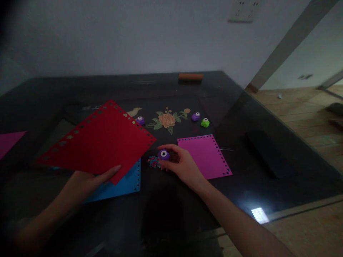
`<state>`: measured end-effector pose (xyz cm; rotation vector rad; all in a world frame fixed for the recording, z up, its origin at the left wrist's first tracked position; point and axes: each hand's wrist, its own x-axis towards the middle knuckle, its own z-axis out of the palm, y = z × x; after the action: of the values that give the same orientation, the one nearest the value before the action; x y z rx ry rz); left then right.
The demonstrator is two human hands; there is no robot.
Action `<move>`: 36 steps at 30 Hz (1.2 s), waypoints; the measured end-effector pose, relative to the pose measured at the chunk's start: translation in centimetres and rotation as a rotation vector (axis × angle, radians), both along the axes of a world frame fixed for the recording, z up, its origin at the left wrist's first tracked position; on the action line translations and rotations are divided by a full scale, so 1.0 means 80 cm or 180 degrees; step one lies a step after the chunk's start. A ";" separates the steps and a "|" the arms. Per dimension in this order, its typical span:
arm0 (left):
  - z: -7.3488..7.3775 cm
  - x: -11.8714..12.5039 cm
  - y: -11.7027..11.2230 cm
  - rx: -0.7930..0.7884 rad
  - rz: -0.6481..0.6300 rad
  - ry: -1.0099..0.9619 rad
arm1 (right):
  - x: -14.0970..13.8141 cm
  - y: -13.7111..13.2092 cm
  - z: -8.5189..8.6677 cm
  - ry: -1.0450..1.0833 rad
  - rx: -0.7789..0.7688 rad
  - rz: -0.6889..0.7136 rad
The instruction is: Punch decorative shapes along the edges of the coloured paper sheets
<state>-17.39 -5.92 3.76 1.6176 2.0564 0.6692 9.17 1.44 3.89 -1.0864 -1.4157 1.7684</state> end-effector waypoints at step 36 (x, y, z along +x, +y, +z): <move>0.000 0.020 0.007 0.0548 -0.0233 -0.0610 | 0.071 0.172 -0.013 -0.3241 0.3482 -0.0728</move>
<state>-15.81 -5.34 3.76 1.6420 1.8368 0.9581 14.83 15.21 2.85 -1.3888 -2.2378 -0.0028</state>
